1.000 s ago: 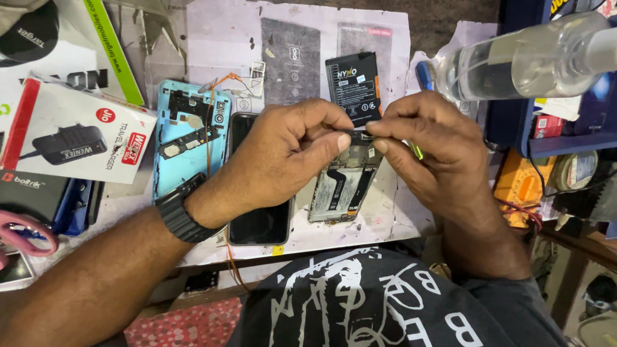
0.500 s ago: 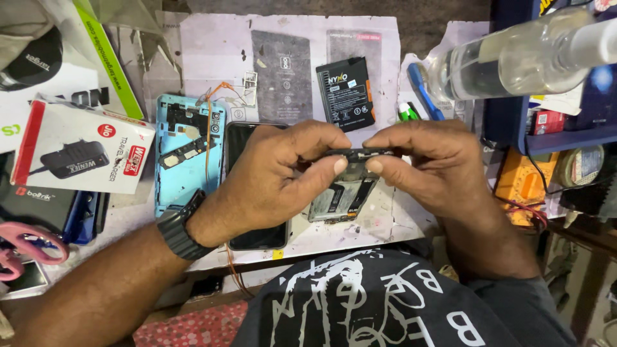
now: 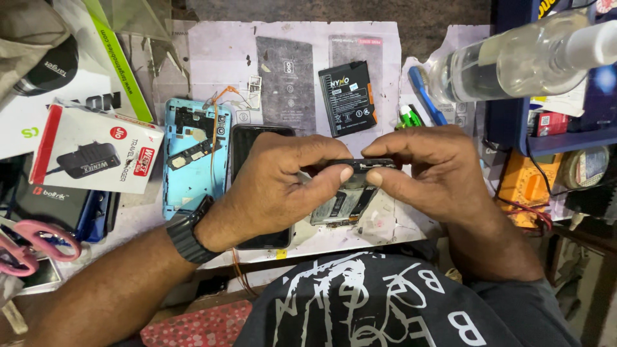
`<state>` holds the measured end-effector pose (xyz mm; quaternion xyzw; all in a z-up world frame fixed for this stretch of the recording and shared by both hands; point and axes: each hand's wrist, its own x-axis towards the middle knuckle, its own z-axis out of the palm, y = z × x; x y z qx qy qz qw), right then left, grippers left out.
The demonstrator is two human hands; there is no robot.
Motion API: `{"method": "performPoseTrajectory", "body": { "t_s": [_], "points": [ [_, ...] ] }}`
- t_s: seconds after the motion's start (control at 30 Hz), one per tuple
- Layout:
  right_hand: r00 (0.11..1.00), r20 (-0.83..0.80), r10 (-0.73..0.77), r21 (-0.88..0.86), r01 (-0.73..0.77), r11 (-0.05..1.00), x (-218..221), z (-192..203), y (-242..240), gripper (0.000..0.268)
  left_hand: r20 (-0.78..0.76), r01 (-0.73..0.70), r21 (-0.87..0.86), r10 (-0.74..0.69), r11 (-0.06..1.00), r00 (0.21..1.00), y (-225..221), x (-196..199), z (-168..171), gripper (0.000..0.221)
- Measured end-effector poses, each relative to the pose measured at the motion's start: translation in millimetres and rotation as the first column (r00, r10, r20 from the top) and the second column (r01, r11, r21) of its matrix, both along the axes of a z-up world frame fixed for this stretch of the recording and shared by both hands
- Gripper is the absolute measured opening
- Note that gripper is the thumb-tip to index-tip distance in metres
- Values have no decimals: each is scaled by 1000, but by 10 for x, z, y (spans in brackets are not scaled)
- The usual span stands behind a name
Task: The person disassembles a smartphone, removes the battery, and uses tweezers and a screwdriver to manipulate small components on the motherboard. The person then reattaches the battery connector and continues adjusting internal parts.
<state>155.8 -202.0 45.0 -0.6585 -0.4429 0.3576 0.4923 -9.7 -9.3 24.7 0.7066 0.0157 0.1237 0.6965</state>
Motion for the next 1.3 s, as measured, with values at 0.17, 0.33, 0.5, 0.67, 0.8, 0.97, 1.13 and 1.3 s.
{"method": "performPoseTrajectory", "body": {
  "t_s": [0.17,0.33,0.5,0.67,0.8,0.97,1.13,1.3],
  "points": [
    [998,-49,47,-11,-48,999,7,-29,-5,15,-6,17,-2,-17,1000,1000,-19,7,8,12],
    [992,-129,3,-58,-11,998,-28,-33,-46,14,7,15,-7,-15,1000,1000,3,-9,10,11],
    [985,-170,-38,-121,17,993,-55,-29,-67,14,2,10,-4,-10,1000,1000,1,-6,2,10],
    [982,-187,-8,-94,-10,995,-40,-51,-40,18,6,5,-10,-5,1000,1000,-16,-3,-11,10],
    [988,-140,58,3,-58,998,-53,-33,-9,23,32,-20,-22,21,1000,999,-37,-35,2,13],
    [990,120,75,67,-84,994,-69,47,21,27,180,-115,140,89,983,980,-24,-80,57,18],
    [982,182,50,163,-80,983,-83,64,38,22,195,-128,231,83,965,977,-54,-100,103,18],
    [966,254,52,171,-98,980,-90,82,-1,20,253,-121,222,63,967,965,-94,-110,110,20]
  ]
}}
